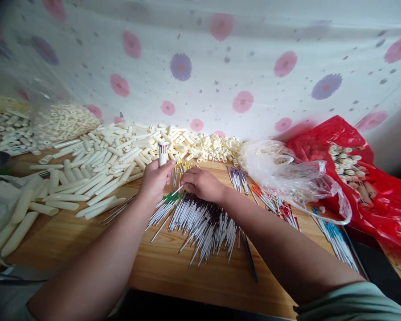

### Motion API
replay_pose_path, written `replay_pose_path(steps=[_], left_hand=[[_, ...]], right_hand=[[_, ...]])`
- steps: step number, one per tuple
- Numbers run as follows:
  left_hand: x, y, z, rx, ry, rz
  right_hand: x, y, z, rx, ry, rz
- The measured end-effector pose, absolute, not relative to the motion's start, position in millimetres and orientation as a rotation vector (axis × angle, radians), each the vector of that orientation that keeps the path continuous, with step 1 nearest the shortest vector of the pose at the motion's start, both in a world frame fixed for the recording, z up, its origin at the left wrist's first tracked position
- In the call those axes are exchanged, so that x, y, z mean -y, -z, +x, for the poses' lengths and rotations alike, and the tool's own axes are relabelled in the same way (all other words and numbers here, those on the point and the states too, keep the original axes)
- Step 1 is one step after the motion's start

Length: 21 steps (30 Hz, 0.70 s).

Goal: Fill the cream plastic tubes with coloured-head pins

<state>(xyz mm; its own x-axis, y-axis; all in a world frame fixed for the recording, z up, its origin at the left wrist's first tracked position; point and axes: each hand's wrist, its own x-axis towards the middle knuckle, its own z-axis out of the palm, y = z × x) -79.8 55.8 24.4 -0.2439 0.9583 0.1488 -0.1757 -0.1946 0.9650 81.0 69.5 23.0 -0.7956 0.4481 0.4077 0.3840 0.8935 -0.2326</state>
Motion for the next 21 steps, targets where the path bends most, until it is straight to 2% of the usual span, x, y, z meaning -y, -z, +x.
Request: replay_pose_path(steps=[5,11,21], left_hand=[[-53.8,-23.4,-79.9,-1.182,-1.293,1.154],[-49.1,-21.3,-79.3,-0.989,-0.926,1.320],[-26.6,-23.3,-52.2,-0.909,-0.916,1.370]], right_hand=[[-71.6,-12.1,87.3,2.537,-0.160,-0.725],[-57.5,-27.3,107.9,2.475,-0.136,-0.757],[-22.6,-19.5,129.6,1.760,-0.825,-0.839]])
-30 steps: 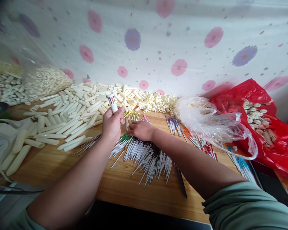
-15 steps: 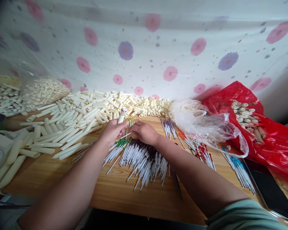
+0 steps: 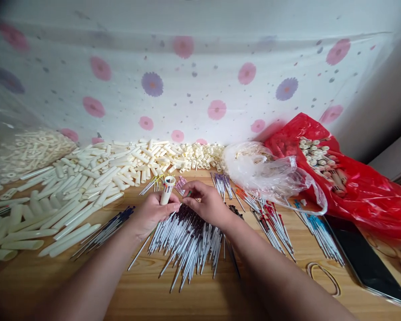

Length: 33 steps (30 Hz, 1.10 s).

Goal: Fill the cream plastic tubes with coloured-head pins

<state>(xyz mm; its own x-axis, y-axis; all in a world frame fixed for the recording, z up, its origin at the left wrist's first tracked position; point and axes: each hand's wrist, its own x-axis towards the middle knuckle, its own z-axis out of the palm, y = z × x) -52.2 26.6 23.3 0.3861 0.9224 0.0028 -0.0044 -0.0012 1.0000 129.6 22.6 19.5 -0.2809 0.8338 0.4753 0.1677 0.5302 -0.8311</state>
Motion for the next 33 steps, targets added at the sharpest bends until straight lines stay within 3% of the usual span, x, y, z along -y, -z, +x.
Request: replay_pose_path(steps=[5,20,29,33], left_hand=[[-21.8,-22.0,-45.9,-0.860,-0.976,1.335],[-15.4,-19.5,-35.9,-0.689,-1.100,1.186],[-12.1,-17.3,-37.0,-0.618,-0.936,1.204],[-15.7,-15.3,-40.6,-0.799,-1.065,1.449]], right_hand=[[-14.9,-10.5,130.8,1.432,-0.916,-0.837],[-5.1,-12.2,131.6,1.550,-0.748,-0.882],[0.0,-25.1,130.3,1.548,-1.142,-0.633],[8.3,-43.1,138.2,1.479,-0.979,-0.674]])
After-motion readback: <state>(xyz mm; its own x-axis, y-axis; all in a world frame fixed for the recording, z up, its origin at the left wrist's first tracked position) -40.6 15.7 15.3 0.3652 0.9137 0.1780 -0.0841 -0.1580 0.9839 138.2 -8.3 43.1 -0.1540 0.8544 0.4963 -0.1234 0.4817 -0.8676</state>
